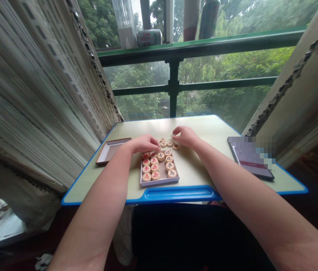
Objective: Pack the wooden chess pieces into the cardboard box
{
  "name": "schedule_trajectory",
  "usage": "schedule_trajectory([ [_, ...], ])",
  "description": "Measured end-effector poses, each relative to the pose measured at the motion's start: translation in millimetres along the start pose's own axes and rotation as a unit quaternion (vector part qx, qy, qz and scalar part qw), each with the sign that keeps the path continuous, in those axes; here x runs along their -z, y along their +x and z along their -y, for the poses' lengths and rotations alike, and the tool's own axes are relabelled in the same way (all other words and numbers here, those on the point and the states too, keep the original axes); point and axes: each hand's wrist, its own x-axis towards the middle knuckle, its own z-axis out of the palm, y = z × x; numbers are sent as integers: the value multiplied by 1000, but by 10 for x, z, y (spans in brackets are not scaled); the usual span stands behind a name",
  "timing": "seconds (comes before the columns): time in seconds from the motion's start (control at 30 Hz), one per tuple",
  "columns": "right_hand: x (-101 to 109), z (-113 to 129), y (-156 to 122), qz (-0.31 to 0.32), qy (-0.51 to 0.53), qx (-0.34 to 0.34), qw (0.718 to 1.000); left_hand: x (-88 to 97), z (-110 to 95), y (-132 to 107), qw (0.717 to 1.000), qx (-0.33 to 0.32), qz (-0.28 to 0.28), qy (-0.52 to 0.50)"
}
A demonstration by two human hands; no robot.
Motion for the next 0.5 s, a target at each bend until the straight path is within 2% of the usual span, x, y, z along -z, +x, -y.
schedule_trajectory([
  [0.1,36,102,-57,-20,35,49,998,0,11,8,1000,-4,-3,-10],
  [0.27,83,293,-175,-12,76,133,988,1,45,39,1000,-4,2,6],
  [0.37,132,375,-238,25,124,138,982,3,55,38,1000,4,2,9],
  [0.5,207,423,-279,54,169,131,975,17,82,51,998,12,-13,-52],
])
